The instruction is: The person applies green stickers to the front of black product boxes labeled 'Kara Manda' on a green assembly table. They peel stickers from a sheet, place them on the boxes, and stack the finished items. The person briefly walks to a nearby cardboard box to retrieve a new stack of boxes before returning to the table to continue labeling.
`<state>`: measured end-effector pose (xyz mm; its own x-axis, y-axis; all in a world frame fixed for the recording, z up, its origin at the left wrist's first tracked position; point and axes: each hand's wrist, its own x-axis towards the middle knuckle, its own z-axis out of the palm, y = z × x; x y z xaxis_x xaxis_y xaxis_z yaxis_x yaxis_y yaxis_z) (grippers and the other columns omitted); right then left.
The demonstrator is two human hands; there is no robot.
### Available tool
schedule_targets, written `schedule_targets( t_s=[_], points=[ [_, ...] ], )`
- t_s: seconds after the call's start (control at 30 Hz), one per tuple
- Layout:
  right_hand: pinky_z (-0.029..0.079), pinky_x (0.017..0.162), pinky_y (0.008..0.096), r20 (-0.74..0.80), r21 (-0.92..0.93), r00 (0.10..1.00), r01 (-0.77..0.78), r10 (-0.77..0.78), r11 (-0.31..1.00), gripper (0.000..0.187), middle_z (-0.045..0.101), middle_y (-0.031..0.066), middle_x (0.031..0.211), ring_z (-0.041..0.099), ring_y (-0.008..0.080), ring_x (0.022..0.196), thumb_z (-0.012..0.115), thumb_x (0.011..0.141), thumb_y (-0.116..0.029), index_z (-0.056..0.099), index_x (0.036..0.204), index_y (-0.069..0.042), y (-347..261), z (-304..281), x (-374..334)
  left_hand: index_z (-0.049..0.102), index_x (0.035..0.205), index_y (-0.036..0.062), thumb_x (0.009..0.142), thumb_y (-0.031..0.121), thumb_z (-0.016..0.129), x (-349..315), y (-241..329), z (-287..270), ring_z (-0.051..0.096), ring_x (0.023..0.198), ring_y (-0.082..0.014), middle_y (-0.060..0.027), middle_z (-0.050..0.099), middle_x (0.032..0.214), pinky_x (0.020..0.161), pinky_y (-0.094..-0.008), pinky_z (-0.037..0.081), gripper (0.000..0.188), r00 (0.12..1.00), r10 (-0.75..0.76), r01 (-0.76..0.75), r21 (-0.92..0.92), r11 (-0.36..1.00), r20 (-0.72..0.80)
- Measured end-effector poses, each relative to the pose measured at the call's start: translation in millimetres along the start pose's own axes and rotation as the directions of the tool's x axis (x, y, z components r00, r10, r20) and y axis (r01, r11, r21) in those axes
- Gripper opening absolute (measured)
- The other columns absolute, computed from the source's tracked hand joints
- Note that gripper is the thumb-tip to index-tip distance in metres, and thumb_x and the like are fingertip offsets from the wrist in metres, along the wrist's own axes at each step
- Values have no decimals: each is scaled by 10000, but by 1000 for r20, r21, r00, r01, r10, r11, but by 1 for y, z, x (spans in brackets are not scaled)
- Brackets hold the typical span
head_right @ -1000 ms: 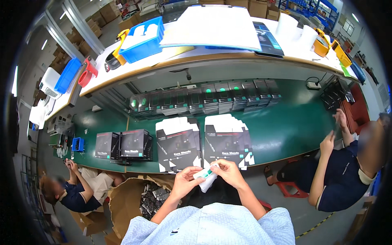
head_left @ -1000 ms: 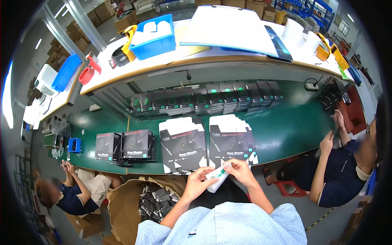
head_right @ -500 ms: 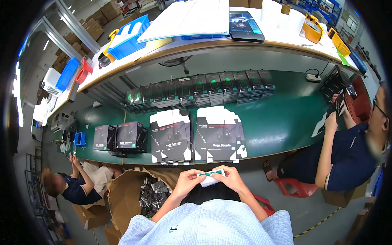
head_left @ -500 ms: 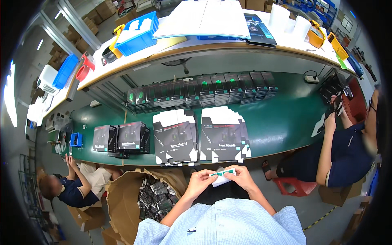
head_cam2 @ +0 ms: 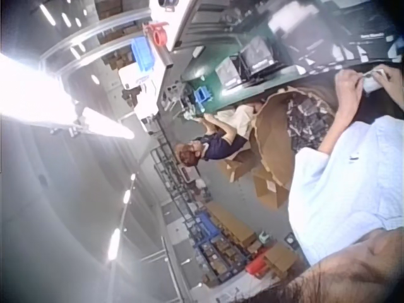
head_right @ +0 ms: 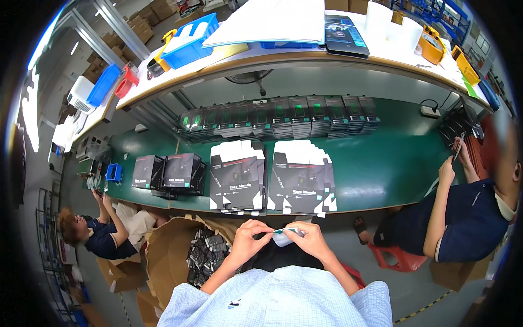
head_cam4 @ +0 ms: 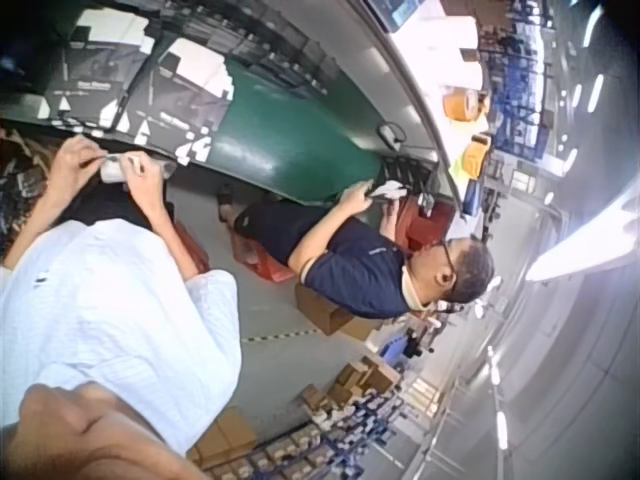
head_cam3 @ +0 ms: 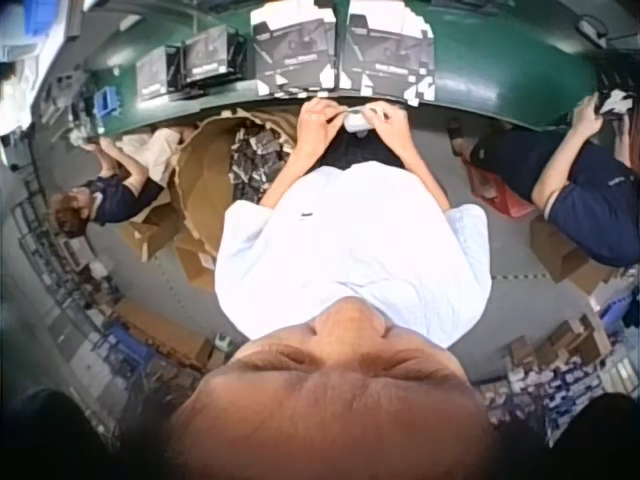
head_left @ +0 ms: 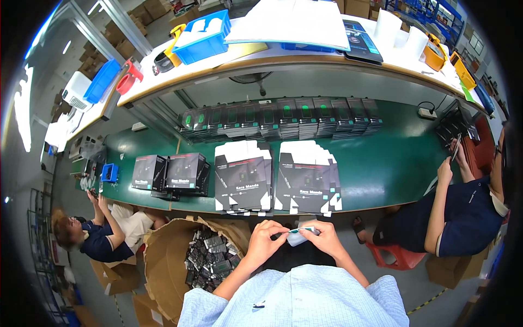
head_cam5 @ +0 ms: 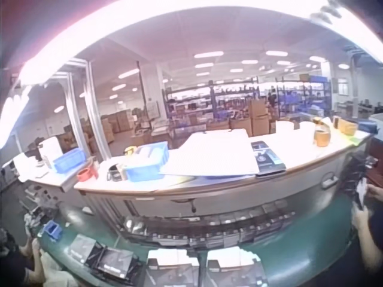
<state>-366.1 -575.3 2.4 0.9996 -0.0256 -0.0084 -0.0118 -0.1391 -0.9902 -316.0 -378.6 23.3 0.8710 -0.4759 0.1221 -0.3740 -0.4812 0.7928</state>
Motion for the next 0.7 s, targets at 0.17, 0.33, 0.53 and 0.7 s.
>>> schedule_targets(
  t_s=[0.17,0.33,0.53,0.7],
  points=[
    [457,589,238,-100,17,979,-175,176,984,160,657,47,724,567,59,665,670,816,-142,667,891,-1,10,29,3,699,811,61,682,79,721,-2,-10,-4,583,750,-212,-43,642,794,686,-326,439,132,988,105,-80,200,976,-115],
    [444,562,226,-180,93,947,-252,265,963,193,650,34,698,546,42,643,658,831,-173,669,899,7,21,60,17,685,825,43,702,88,700,2,-32,-12,584,752,-202,-46,639,793,714,-339,444,131,965,213,-153,328,932,-154],
    [442,555,227,-246,89,920,-294,307,952,201,648,38,676,537,39,626,650,836,-179,673,896,12,23,88,36,677,826,43,704,85,696,11,-62,-27,585,753,-198,-45,643,802,713,-335,447,131,954,265,-203,350,915,-139],
    [453,612,227,-280,120,888,-344,364,931,190,658,34,743,556,54,684,651,834,-151,671,895,27,26,108,47,672,826,45,708,81,689,18,-85,-38,581,753,-194,-34,642,804,710,-331,444,125,960,267,-227,323,919,-85]
  ],
)
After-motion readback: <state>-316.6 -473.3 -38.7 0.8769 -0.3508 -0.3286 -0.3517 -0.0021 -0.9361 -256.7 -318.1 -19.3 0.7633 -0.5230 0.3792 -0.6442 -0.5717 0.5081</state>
